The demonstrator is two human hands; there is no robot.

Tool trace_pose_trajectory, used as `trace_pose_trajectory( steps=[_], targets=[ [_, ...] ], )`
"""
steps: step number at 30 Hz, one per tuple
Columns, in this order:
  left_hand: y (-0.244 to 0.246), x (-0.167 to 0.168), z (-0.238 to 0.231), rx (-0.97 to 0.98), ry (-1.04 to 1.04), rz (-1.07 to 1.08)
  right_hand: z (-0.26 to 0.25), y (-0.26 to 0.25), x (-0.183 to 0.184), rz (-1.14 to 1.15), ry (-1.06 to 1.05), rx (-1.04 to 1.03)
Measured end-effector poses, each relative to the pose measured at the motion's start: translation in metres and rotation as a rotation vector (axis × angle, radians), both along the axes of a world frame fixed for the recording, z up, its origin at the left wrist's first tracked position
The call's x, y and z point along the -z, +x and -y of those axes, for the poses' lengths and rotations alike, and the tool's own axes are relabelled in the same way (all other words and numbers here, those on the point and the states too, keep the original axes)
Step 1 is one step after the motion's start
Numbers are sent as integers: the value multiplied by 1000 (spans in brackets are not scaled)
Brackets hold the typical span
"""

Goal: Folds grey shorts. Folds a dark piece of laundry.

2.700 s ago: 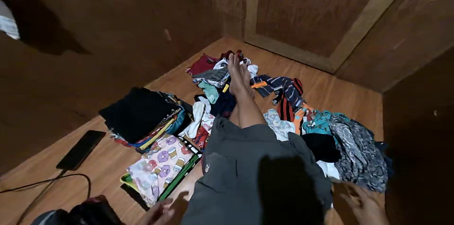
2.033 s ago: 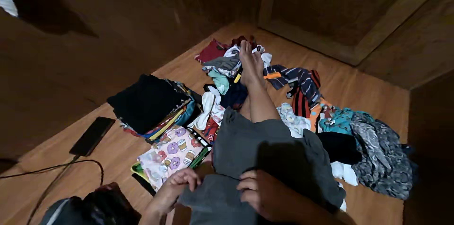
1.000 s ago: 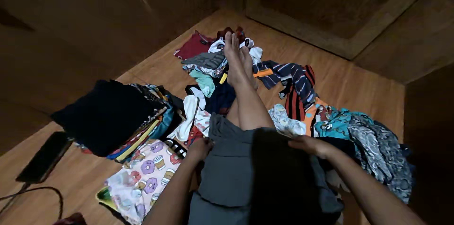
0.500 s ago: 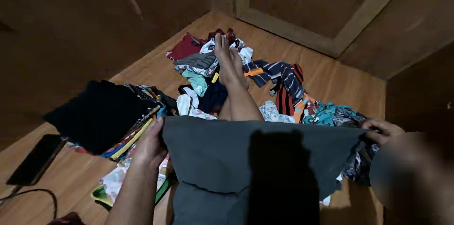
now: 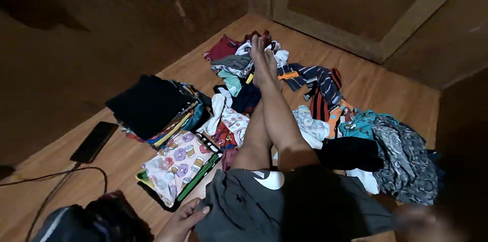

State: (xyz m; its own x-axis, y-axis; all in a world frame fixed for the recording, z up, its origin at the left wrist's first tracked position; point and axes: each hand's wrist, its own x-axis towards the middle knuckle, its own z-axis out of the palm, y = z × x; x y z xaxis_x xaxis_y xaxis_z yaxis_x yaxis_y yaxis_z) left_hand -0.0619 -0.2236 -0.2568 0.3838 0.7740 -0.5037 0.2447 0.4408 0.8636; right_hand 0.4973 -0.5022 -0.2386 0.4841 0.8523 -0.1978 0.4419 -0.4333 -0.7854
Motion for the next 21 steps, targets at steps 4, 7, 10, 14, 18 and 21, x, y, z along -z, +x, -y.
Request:
trace_pose_trajectory(
  steps=[4,7,10,14,18,21],
  targets=[
    [-13,-7,-10,29,9,103,-19,5,-36,245,-212,-193],
    [-7,-1,-12,103,16,-67,-73,-55,-56,306,14,-263],
    [9,8,-10,80,-10,-143,-140,-156,-47,230,319,-438],
    [24,10,-12,-52,96,-73,-213,-267,-43,84,-64,-934],
    [17,7,-3,-217,210,43,-241,-276,-44,23,-130,-1076],
    [7,17,11,-172,98,16,-235,-246,-49,-136,-202,-944]
  ],
)
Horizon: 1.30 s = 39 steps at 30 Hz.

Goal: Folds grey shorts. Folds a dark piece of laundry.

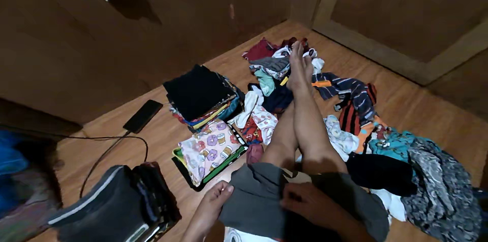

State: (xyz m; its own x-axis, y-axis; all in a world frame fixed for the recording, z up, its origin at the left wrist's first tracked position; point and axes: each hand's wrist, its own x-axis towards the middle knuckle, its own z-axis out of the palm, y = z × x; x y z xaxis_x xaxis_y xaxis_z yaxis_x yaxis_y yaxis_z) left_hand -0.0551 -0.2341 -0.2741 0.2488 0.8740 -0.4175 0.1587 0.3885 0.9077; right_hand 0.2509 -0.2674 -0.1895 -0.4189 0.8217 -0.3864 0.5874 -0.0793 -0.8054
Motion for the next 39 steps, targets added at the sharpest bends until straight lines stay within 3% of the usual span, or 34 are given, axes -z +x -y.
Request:
trace_pose_trajectory(
  steps=[3,7,10,15,19,25,27,30,32,34,36,39],
  targets=[
    [3,17,1,185,-90,-71,17,22,-1,180,5,214],
    [17,11,-15,139,-38,-121,51,63,14,42,353,710],
    [23,8,-34,203,48,-107,57,106,28,23,445,897],
    [33,21,-61,184,152,-173,65,155,52,67,20,700],
    [43,31,-75,402,307,-354,76,189,45,149,-220,475],
    [44,15,-95,95,573,-393,117,262,25,506,-376,434],
    [51,14,-91,28,637,-447,143,285,29,410,-322,576],
    [71,-4,-70,27,798,-540,184,290,30,-30,-196,974],
    [90,-22,-38,206,880,-517,208,279,37,-396,-98,1202],
    [110,-21,-14,453,979,-549,220,268,44,-572,3,1337],
    [120,-7,-8,592,993,-661,226,259,46,-558,73,1435],
    [129,-12,-14,604,972,-737,219,246,23,-297,80,1583]
  ],
)
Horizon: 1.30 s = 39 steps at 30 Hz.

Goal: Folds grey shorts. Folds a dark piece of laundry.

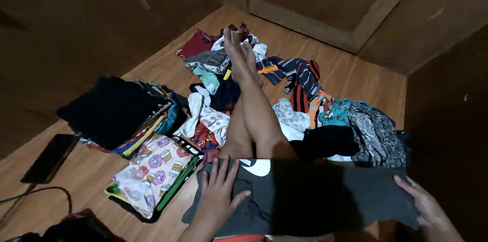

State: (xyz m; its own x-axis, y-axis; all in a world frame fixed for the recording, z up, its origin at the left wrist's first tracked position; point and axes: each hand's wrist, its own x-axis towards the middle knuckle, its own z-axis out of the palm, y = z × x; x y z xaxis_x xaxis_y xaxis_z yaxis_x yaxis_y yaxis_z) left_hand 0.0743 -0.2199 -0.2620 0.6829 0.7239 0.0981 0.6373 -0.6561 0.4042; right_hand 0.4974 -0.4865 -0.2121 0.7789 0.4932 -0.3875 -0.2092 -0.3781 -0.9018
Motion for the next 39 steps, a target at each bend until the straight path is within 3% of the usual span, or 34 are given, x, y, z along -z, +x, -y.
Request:
trace_pose_trajectory(
  steps=[2,4,8,10,12,13,15,17,18,20,22,23,26,29,32,36,39],
  targets=[
    [9,-18,8,32,0,125,0,-3,-20,35,-55,56],
    [18,-40,27,96,-111,278,0,-8,-39,-17,18,95],
    [27,-60,62,281,-758,511,-7,-47,-79,-130,205,105],
    [32,-54,66,232,-1120,565,-30,-101,-105,-138,223,128],
    [39,-41,65,121,-1412,655,-42,-148,-110,-192,280,-45],
    [42,-35,64,55,-1524,711,-43,-161,-100,-230,339,-250],
    [46,-34,64,-88,-1618,761,-52,-177,-82,-253,351,-530],
    [45,-33,65,-199,-1622,763,-61,-182,-80,-204,287,-494],
    [45,-30,64,-214,-1619,767,-69,-184,-96,-179,211,-425],
    [48,-27,63,-223,-1603,793,-106,-204,-165,-125,-93,-216],
    [50,-27,63,-251,-1626,809,-119,-211,-188,-26,-289,-215],
    [50,-28,62,-277,-1644,812,-102,-204,-169,74,-264,-340],
    [51,-29,61,-334,-1697,810,-41,-175,-62,564,-9,-843],
    [51,-31,61,-359,-1786,854,-53,-202,-22,832,-29,-1012],
    [48,-36,60,-315,-1840,845,-70,-211,-8,847,3,-961],
    [45,-38,59,-255,-1792,775,-81,-211,-27,642,69,-681],
    [46,-32,59,-264,-1781,877,-83,-220,-30,764,28,-783]
  ],
)
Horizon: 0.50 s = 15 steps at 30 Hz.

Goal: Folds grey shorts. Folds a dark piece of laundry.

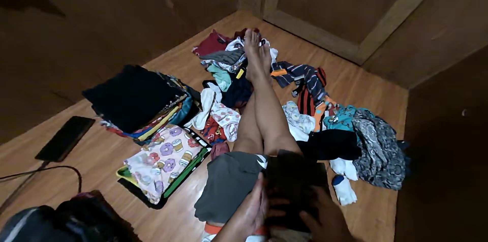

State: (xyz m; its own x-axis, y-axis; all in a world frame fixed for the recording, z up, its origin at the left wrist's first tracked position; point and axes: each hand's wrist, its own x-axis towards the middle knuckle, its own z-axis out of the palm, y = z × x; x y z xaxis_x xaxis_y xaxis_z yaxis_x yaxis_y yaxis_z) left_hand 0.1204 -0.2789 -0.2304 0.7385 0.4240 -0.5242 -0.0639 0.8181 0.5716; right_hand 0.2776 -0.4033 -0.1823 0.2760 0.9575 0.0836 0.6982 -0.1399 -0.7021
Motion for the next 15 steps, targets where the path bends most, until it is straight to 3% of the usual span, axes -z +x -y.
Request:
trace_pose_trajectory(
  steps=[3,6,9,12,15],
  targets=[
    [-1,2,4,-37,30,-23,-6,-6,16,139,-105,-272],
    [-2,-3,6,-42,50,-33,-15,0,17,86,-119,-309],
    [-4,-3,4,-91,6,-4,-22,8,-12,-226,-196,-8],
    [-7,-1,2,-87,4,46,-28,21,-14,-576,29,302],
    [-8,-4,3,-59,-14,39,-30,31,-7,-802,224,355]
  ],
)
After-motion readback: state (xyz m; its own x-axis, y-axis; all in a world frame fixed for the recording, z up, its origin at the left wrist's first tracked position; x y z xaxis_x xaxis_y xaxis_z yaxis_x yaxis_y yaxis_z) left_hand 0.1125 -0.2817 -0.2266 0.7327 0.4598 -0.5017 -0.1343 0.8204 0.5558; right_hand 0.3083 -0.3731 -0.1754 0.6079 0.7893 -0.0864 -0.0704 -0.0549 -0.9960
